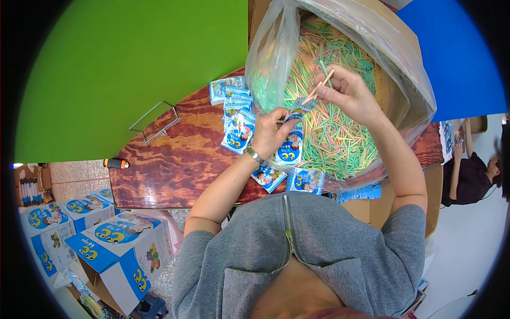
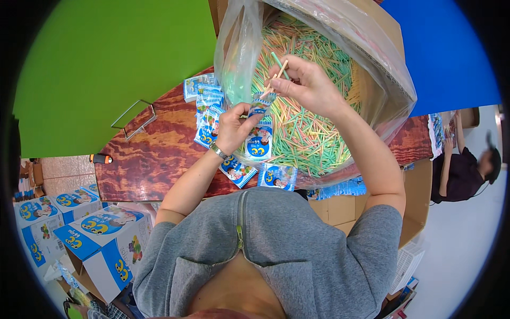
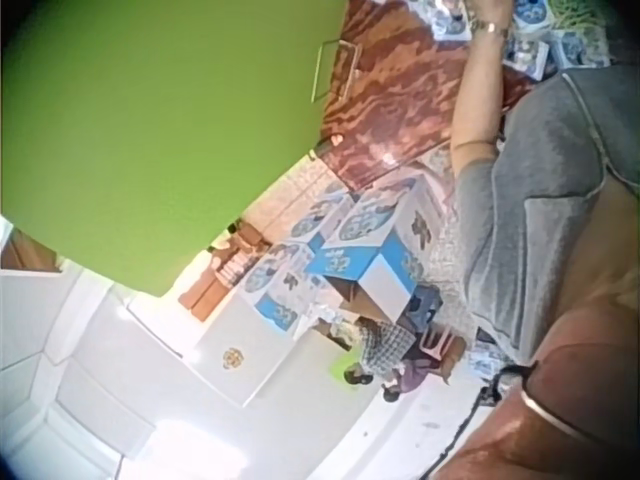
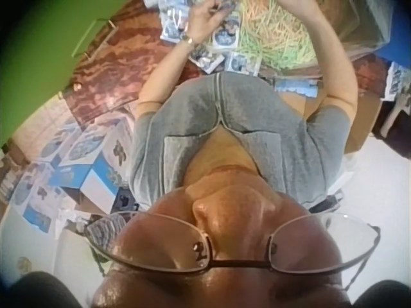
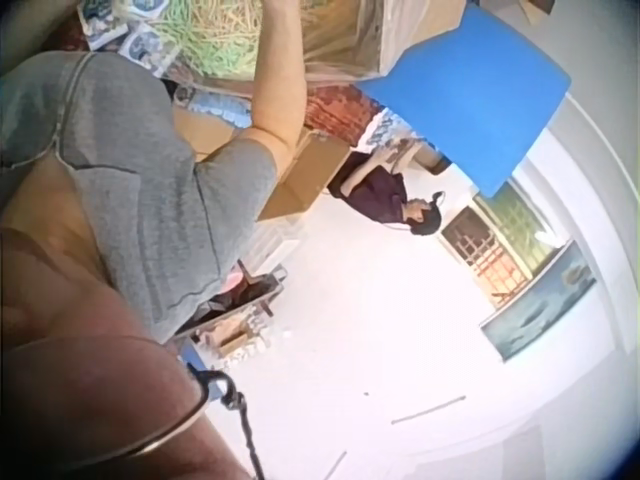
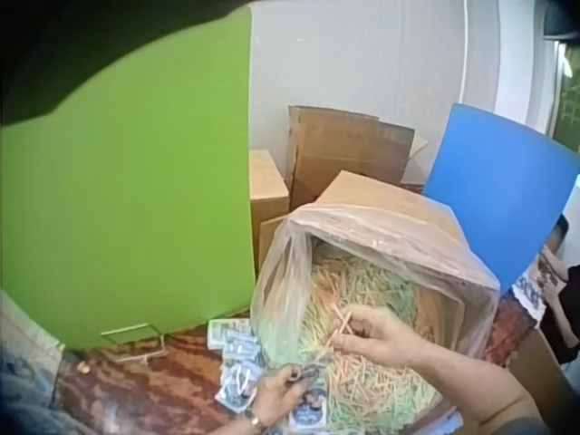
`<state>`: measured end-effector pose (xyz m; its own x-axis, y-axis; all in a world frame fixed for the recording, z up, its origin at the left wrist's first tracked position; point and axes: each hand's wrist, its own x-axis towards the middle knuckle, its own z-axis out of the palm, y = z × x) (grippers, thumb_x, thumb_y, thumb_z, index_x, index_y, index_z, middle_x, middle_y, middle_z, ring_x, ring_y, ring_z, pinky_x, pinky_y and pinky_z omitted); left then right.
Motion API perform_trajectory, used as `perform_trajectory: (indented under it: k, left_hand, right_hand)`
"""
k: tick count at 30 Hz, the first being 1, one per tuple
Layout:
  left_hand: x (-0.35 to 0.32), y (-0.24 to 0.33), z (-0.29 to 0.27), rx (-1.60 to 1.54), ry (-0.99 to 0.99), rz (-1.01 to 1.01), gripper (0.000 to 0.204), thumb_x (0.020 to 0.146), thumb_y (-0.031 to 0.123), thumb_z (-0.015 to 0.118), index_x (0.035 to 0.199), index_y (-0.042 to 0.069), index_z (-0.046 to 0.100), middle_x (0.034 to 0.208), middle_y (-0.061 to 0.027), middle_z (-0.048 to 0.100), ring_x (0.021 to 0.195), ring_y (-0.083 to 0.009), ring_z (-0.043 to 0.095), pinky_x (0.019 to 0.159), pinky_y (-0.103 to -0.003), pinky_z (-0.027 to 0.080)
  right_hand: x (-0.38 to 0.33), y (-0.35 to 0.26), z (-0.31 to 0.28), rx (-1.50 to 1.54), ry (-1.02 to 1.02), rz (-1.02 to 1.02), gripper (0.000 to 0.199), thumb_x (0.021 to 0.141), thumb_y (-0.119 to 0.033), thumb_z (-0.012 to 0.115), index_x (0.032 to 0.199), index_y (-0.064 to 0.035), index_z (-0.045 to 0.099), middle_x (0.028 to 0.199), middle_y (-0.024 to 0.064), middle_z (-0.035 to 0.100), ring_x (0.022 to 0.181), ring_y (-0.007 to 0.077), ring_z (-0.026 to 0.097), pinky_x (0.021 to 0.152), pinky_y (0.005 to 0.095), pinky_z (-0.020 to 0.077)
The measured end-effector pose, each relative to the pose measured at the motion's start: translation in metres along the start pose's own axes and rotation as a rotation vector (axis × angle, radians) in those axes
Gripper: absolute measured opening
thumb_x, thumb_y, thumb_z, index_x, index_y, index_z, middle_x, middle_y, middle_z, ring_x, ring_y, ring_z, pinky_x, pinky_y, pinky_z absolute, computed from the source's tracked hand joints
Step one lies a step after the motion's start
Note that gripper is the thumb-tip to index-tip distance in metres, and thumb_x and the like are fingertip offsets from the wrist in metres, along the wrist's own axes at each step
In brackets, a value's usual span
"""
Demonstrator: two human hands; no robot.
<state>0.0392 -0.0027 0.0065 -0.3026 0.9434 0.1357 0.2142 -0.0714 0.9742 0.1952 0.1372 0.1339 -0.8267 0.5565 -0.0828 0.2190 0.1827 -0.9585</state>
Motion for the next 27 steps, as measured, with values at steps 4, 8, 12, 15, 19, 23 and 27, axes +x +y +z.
perform_trajectory:
  k: [4,8,12,15,19,23,27]
  left_hand:
    - [0.002,-0.002,-0.001,-0.005,0.011,0.037,0.014,0.084,0.007,0.073,0.093,0.000,0.065,0.077,-0.0034,0.069,0.061,-0.0059,0.062,0.053,-0.023,0.049]
    - [0.001,-0.002,-0.002,-0.035,-0.011,0.018,0.015,0.084,0.007,0.074,0.093,0.000,0.065,0.077,-0.0035,0.069,0.061,-0.0053,0.062,0.053,-0.023,0.049]
    - [0.003,-0.001,0.000,-0.039,0.029,0.078,0.017,0.082,0.012,0.075,0.088,0.000,0.064,0.073,-0.0096,0.069,0.059,-0.0153,0.067,0.053,-0.028,0.051]
    - [0.005,0.008,-0.001,0.007,0.048,0.130,0.017,0.082,0.012,0.075,0.089,0.000,0.065,0.074,-0.0099,0.069,0.062,-0.0164,0.068,0.055,-0.028,0.052]
    - [0.004,0.007,-0.001,0.003,0.059,0.125,0.018,0.082,0.013,0.075,0.089,0.000,0.065,0.075,-0.0100,0.069,0.063,-0.0168,0.068,0.055,-0.029,0.052]
    - [0.003,0.010,0.000,-0.002,0.041,0.125,0.019,0.082,0.013,0.076,0.090,0.000,0.065,0.075,-0.0105,0.069,0.063,-0.0170,0.068,0.055,-0.029,0.052]
    - [0.003,0.012,-0.003,0.121,0.032,0.121,0.020,0.081,0.014,0.076,0.092,0.001,0.066,0.075,-0.0113,0.069,0.060,-0.0176,0.067,0.053,-0.030,0.050]
  right_hand:
    - [0.002,0.002,0.002,-0.094,0.014,-0.112,0.024,0.096,-0.011,0.060,0.116,-0.0009,0.053,0.099,0.0076,0.067,0.093,0.0137,0.065,0.080,0.0282,0.0516]
    - [-0.001,-0.014,0.011,-0.202,0.017,-0.150,0.028,0.095,-0.008,0.060,0.121,-0.0005,0.051,0.099,0.0087,0.067,0.095,0.0150,0.065,0.079,0.0300,0.0524]
    - [-0.002,-0.025,0.024,-0.524,0.018,-0.306,0.032,0.095,-0.006,0.059,0.124,-0.0005,0.050,0.097,0.0104,0.067,0.091,0.0195,0.068,0.075,0.0315,0.0536]
    - [-0.001,-0.014,0.027,-0.689,0.126,-0.518,0.025,0.095,-0.005,0.059,0.119,-0.0006,0.052,0.100,0.0128,0.068,0.095,0.0235,0.069,0.078,0.0329,0.0542]
    - [-0.005,-0.002,0.039,-0.488,0.163,-0.399,0.020,0.097,-0.007,0.054,0.116,-0.0008,0.051,0.109,0.0137,0.067,0.106,0.0229,0.066,0.083,0.0333,0.0537]
    - [-0.001,0.017,0.042,-0.172,0.108,-0.319,0.021,0.102,-0.014,0.044,0.119,-0.0002,0.046,0.123,0.0142,0.063,0.129,0.0259,0.049,0.102,0.0407,0.0421]
    - [-0.002,0.016,0.048,-0.256,0.098,-0.386,0.024,0.103,-0.017,0.043,0.120,-0.0007,0.048,0.130,0.0179,0.058,0.139,0.0280,0.035,0.111,0.0443,0.0297]
